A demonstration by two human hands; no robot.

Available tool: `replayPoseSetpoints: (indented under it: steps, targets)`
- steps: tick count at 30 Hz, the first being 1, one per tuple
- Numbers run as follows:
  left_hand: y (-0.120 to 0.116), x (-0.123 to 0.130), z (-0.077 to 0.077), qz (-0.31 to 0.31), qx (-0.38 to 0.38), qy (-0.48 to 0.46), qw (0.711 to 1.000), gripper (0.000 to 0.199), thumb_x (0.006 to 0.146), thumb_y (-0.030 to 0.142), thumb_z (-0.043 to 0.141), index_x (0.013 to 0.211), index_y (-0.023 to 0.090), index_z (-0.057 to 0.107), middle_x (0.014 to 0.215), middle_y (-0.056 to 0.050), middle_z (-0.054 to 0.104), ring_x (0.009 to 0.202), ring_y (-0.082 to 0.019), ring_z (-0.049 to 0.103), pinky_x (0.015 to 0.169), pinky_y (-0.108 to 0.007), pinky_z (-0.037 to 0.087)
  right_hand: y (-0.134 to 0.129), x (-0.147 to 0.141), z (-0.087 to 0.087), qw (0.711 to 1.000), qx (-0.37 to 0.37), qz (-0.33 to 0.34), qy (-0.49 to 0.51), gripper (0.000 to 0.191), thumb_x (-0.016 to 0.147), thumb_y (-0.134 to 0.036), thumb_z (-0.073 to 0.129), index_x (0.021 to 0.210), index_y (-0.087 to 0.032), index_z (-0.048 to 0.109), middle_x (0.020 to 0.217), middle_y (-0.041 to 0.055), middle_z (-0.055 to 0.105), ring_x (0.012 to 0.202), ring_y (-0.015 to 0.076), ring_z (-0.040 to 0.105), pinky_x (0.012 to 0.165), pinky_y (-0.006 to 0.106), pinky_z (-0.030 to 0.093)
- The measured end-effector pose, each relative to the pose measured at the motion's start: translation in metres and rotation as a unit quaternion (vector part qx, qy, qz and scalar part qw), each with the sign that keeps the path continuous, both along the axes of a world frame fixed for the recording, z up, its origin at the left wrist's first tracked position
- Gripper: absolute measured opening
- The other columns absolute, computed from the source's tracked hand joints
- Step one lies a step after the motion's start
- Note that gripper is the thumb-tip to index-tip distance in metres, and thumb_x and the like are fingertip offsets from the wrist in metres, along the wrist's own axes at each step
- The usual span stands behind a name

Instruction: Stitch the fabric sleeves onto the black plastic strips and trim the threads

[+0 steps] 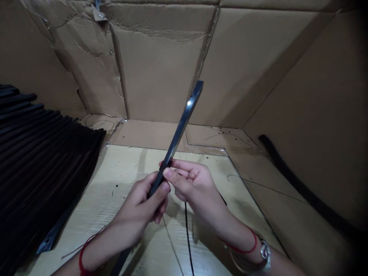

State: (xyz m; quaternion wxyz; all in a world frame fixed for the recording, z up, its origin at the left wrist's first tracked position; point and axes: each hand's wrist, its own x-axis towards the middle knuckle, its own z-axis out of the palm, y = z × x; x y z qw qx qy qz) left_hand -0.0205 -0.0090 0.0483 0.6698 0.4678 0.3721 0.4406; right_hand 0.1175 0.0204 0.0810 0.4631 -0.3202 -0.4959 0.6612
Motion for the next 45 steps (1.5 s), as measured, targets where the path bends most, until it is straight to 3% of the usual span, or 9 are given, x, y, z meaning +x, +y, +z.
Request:
replayPoseSetpoints:
  steps: [10, 20, 22, 24, 26, 29, 33, 39, 45]
  targets:
    - [-0.006, -0.012, 0.007, -0.132, -0.036, -0.134, 0.982, 0.036, 0.094, 0.048, 0.041, 0.081, 0.016, 0.05, 0.052, 0.004, 0.046, 0.036, -0.003, 0.04, 0.032, -0.01, 0.025, -0.002, 0.006, 0.001, 0.996, 0.072, 0.047, -0.006, 0.017, 0.083, -0.032, 0.07, 0.084, -0.015, 0.072, 0.049, -0.0077, 0.037, 0.04, 0.0036, 0.02, 0.036, 0.019, 0.015]
    - [-0.006, -0.009, -0.006, -0.315, -0.092, -0.32, 0.889, 0.045, 0.094, 0.054, 0.03, 0.082, 0.018, 0.054, 0.049, 0.002, 0.046, 0.032, -0.006, 0.041, 0.027, -0.011, 0.032, 0.002, 0.006, -0.01, 0.987, 0.005, 0.15, 0.059, 0.038, 0.079, -0.042, 0.072, 0.103, -0.013, 0.071, 0.047, -0.0093, 0.037, 0.039, 0.0026, 0.015, 0.036, 0.02, 0.008]
    - [-0.006, -0.009, -0.002, -0.259, -0.094, -0.234, 0.932, 0.05, 0.091, 0.06, 0.034, 0.082, 0.015, 0.056, 0.054, 0.0, 0.052, 0.037, -0.007, 0.049, 0.031, -0.012, 0.039, 0.002, 0.005, -0.009, 0.99, 0.013, 0.123, 0.067, 0.032, 0.079, -0.039, 0.073, 0.097, -0.013, 0.072, 0.049, -0.0079, 0.042, 0.038, 0.0017, 0.016, 0.036, 0.02, 0.008]
    - [-0.006, -0.008, 0.004, -0.129, -0.048, -0.11, 0.984, 0.046, 0.087, 0.06, 0.048, 0.088, 0.015, 0.056, 0.061, 0.0, 0.056, 0.045, -0.008, 0.055, 0.039, -0.014, 0.045, 0.0, 0.003, -0.008, 0.995, 0.011, 0.078, 0.061, 0.027, 0.078, -0.037, 0.074, 0.091, -0.013, 0.071, 0.052, -0.0066, 0.046, 0.038, 0.001, 0.017, 0.036, 0.019, 0.008]
    - [-0.006, -0.005, 0.01, 0.013, 0.027, 0.009, 1.0, 0.039, 0.081, 0.055, 0.062, 0.093, 0.019, 0.053, 0.065, 0.002, 0.058, 0.05, -0.008, 0.056, 0.045, -0.016, 0.047, -0.003, 0.0, -0.006, 0.999, -0.006, 0.035, 0.041, 0.026, 0.078, -0.036, 0.074, 0.087, -0.012, 0.07, 0.054, -0.0052, 0.05, 0.039, 0.001, 0.019, 0.036, 0.019, 0.01]
    - [-0.008, -0.002, 0.016, 0.129, 0.12, 0.185, 0.967, 0.029, 0.082, 0.047, 0.064, 0.093, 0.022, 0.054, 0.068, 0.003, 0.06, 0.053, -0.009, 0.056, 0.048, -0.017, 0.044, -0.007, -0.004, -0.004, 0.999, -0.043, -0.016, 0.018, 0.025, 0.076, -0.034, 0.075, 0.085, -0.012, 0.068, 0.054, -0.0044, 0.052, 0.039, 0.0016, 0.024, 0.035, 0.018, 0.013]
    - [-0.009, -0.006, 0.017, 0.135, 0.2, 0.334, 0.911, 0.025, 0.092, 0.042, 0.049, 0.083, 0.02, 0.057, 0.062, 0.002, 0.06, 0.052, -0.009, 0.054, 0.05, -0.019, 0.038, -0.007, -0.005, -0.004, 0.997, -0.058, -0.043, 0.01, 0.022, 0.071, -0.027, 0.079, 0.078, -0.012, 0.066, 0.05, -0.0071, 0.048, 0.038, 0.0008, 0.023, 0.035, 0.017, 0.014]
    - [-0.006, -0.009, 0.009, 0.158, 0.192, 0.287, 0.925, 0.038, 0.096, 0.04, 0.038, 0.074, 0.017, 0.058, 0.06, 0.0, 0.062, 0.053, -0.009, 0.058, 0.053, -0.019, 0.043, -0.004, -0.012, -0.012, 0.997, -0.039, -0.041, 0.049, 0.015, 0.078, -0.023, 0.072, 0.075, -0.013, 0.061, 0.049, -0.0072, 0.05, 0.033, 0.0002, 0.026, 0.032, 0.015, 0.022]
    - [-0.004, -0.002, 0.01, 0.112, 0.076, 0.029, 0.99, 0.038, 0.094, 0.042, 0.044, 0.078, 0.013, 0.061, 0.062, -0.003, 0.066, 0.051, -0.01, 0.06, 0.049, -0.018, 0.048, -0.005, -0.014, -0.021, 0.995, -0.013, -0.033, 0.091, 0.015, 0.083, -0.027, 0.069, 0.083, -0.017, 0.058, 0.049, -0.0069, 0.052, 0.034, 0.0051, 0.039, 0.032, 0.017, 0.031]
